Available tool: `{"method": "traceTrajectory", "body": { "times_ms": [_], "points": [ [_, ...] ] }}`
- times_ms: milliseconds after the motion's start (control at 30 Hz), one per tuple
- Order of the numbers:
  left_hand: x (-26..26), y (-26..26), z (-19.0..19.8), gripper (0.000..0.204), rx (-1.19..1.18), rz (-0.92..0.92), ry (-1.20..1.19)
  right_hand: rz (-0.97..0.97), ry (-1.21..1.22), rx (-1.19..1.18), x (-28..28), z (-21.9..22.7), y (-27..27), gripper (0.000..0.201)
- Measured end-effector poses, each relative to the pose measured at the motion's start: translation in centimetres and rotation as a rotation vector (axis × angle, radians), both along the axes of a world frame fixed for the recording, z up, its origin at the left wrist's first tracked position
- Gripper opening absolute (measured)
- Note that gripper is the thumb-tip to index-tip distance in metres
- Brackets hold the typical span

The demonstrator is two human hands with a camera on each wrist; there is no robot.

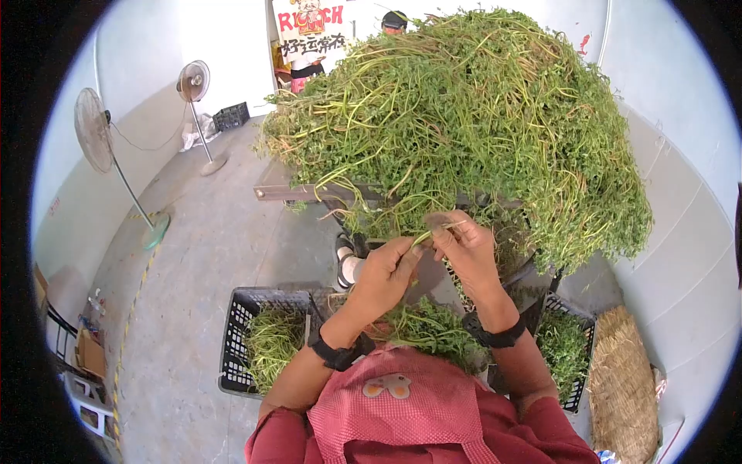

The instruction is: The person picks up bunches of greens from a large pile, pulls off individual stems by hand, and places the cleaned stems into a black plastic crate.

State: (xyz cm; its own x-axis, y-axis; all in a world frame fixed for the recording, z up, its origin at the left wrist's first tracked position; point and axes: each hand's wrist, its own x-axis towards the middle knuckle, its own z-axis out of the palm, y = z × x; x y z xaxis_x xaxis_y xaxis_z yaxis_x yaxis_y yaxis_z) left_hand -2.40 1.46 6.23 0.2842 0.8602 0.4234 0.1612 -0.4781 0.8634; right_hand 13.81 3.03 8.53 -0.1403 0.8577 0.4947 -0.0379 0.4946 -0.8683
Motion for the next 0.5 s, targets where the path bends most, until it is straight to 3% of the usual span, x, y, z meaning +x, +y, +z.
{"method": "traceTrajectory", "body": {
  "times_ms": [133,267,333,467,500],
  "points": [
    [0.1,-0.5,0.3,0.022,-0.162,-0.088,-0.089,0.021,0.003,0.044,0.4,-0.3,0.3,0.021],
    [0.2,-1.0,1.1,0.024,0.058,-0.058,-0.022,0.076,0.065,-0.050,0.7,-0.1,-0.1,0.021],
    [0.4,-1.0,1.2,0.025,0.110,-0.046,0.023,0.035,-0.091,0.023,1.1,0.0,-0.2,0.019],
    [0.6,-0.1,0.0,0.025,0.225,0.006,0.049,0.022,-0.164,0.108,1.2,-0.5,0.2,0.016],
    [0.6,0.0,0.1,0.023,0.300,0.023,0.073,-0.105,-0.345,0.238,1.2,-0.1,-0.1,0.014]
  ]
}}
